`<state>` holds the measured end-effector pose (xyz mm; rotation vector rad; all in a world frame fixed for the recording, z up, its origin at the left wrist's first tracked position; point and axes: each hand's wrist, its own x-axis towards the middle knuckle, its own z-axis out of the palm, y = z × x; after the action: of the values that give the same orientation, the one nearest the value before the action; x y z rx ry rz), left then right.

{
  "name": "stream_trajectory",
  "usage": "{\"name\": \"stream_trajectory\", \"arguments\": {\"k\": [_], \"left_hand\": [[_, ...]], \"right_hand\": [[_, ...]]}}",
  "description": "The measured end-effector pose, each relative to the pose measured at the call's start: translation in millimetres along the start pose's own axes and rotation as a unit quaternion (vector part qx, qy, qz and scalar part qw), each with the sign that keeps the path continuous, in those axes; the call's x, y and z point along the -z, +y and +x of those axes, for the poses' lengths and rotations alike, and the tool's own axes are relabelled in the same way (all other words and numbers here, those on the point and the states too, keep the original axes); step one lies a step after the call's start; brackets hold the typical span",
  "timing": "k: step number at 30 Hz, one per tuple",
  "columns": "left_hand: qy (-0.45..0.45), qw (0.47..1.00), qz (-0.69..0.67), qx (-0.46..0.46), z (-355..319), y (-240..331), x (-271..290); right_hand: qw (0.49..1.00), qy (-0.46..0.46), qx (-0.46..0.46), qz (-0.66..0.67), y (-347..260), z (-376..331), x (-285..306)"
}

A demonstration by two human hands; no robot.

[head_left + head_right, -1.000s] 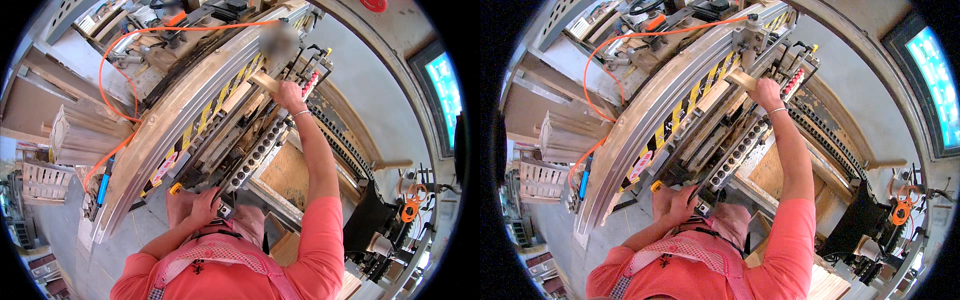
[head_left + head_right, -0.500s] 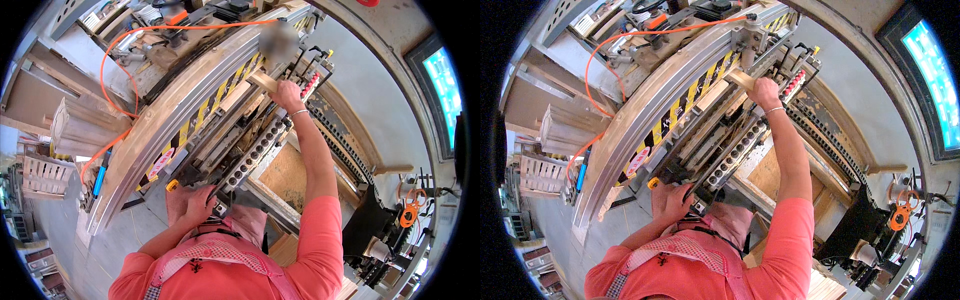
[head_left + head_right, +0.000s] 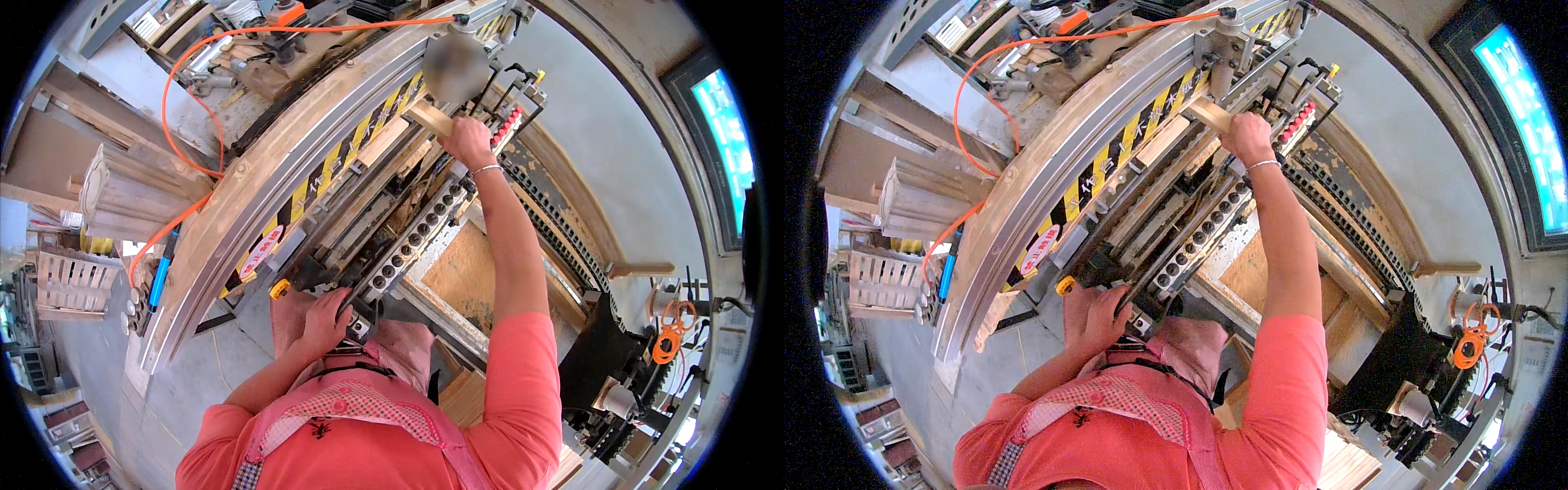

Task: The person operates a woodworking machine, repeatedly picking up small wooden blocks and feeding them into the processing unit. They then retrieve the processed blocks and stack them on a nearby pile. The task involves continuous manual handling of the wood pieces and interaction with the machine's controls.

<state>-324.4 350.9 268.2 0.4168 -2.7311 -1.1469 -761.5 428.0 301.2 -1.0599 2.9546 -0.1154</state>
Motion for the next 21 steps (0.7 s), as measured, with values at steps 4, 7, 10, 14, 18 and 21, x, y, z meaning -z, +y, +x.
{"name": "stream_trajectory", "arguments": {"k": [4, 7, 10, 14, 18, 21], "left_hand": [[0.002, 1.000, -0.006, -0.004, -3, -3, 1], [-0.010, 1.000, -0.020, 0.001, -4, -5, 3], [-0.020, 0.999, -0.035, -0.003, -10, -11, 8], [-0.020, 0.997, -0.056, -0.050, -15, -16, 30], [-0.018, 0.994, -0.087, -0.059, -32, -39, 46], [-0.026, 0.989, -0.108, -0.096, -53, -48, 61]], "right_hand": [[1.000, -0.018, -0.014, -0.005, -5, -1, 4], [0.999, -0.027, -0.024, -0.014, -8, 1, 6], [0.999, -0.031, -0.035, -0.017, -14, 2, 3], [0.994, 0.077, -0.070, -0.021, -23, -11, 2], [0.955, 0.272, -0.076, 0.084, -66, -71, 18], [0.922, 0.318, -0.094, 0.199, -101, -180, 7]]}}
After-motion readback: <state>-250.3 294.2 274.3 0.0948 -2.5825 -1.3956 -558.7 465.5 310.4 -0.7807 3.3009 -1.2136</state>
